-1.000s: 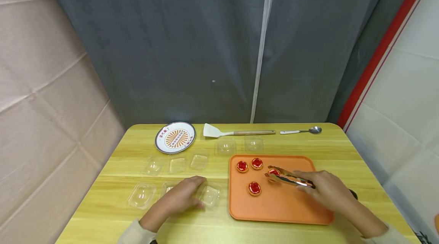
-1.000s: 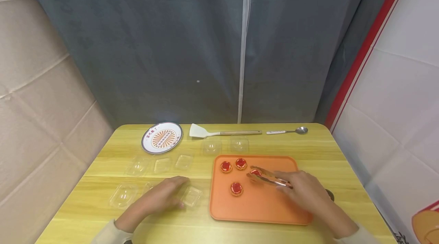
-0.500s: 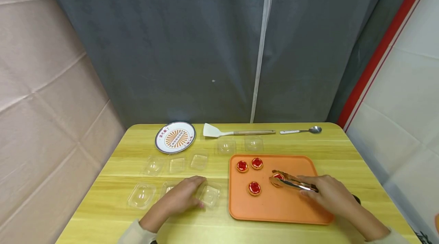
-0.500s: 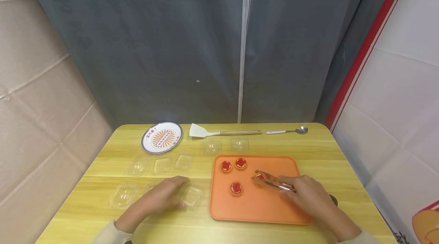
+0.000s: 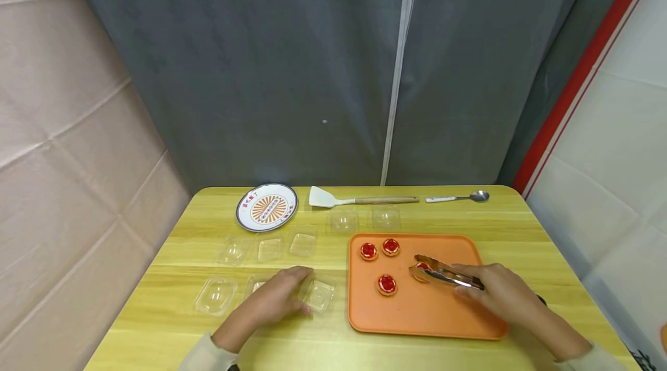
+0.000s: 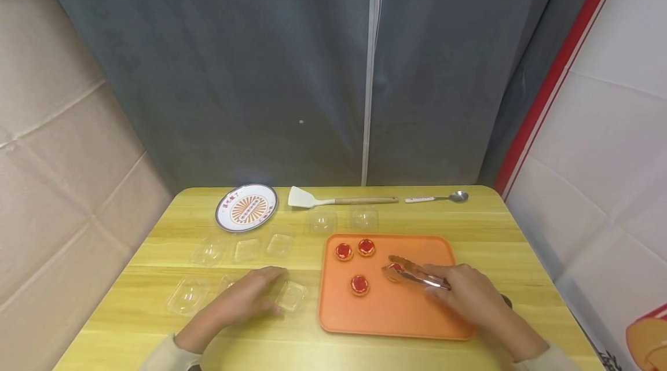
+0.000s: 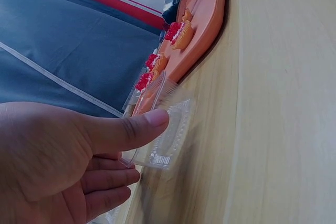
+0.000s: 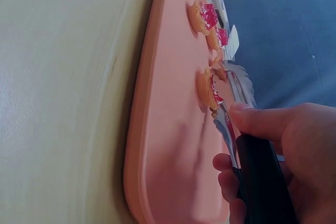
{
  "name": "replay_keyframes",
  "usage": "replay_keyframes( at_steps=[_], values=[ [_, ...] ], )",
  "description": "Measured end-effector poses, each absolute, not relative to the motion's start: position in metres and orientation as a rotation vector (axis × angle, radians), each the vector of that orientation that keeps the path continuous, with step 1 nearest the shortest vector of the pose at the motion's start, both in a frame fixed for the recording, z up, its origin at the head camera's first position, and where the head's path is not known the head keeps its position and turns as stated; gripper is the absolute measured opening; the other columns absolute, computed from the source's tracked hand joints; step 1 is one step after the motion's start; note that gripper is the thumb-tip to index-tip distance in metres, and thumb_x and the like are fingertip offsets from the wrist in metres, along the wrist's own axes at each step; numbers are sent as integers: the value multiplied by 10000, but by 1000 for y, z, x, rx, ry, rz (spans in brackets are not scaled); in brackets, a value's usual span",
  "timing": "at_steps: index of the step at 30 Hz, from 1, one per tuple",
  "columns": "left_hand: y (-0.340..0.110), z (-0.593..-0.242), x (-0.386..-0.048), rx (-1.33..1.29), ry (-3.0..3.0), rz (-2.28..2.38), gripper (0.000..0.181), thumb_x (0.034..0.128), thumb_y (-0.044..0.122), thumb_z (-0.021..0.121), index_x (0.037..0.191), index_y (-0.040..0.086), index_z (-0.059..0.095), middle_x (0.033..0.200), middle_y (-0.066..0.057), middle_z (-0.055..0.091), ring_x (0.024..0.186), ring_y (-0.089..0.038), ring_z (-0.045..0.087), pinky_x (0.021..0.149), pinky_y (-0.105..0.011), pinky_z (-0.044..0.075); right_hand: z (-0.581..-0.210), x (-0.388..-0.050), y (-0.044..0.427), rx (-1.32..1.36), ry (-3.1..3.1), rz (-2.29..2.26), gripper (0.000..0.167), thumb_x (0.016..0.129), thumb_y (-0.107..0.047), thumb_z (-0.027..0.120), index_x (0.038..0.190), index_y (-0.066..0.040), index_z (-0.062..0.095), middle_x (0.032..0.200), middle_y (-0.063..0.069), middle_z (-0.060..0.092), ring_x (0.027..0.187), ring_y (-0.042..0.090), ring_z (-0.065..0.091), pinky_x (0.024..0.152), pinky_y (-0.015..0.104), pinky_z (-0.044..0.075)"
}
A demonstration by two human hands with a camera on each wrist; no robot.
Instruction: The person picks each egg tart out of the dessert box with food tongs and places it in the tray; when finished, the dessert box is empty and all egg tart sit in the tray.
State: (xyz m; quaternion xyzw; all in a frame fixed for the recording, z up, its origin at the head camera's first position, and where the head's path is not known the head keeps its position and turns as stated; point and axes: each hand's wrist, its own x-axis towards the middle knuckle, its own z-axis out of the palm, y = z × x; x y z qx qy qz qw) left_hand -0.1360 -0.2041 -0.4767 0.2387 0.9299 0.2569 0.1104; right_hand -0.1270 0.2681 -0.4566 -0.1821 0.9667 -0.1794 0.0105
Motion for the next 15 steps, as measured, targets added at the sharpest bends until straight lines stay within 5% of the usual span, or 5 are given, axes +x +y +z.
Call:
replay_keyframes(
  at_steps=[11,15],
  values=[
    [-204,-478,-137,706,2747,734,838,780,327,891,1451,-22,531,1479,-204,554,1374,-403,514,1159,-550,410,-457,-125,271,-545,3006,-598,529,889,-446,782,1336,-174,706,638,-127,404,595,41,351,532,242,272],
    [-203,-478,-137,706,2750,732,843,778,332,890,1451,-25,530,1478,-212,552,1378,-411,509,1162,-556,404,-455,-123,271,-461,3009,-593,630,890,-502,763,1396,-142,658,819,-43,646,733,115,570,592,296,439]
  ],
)
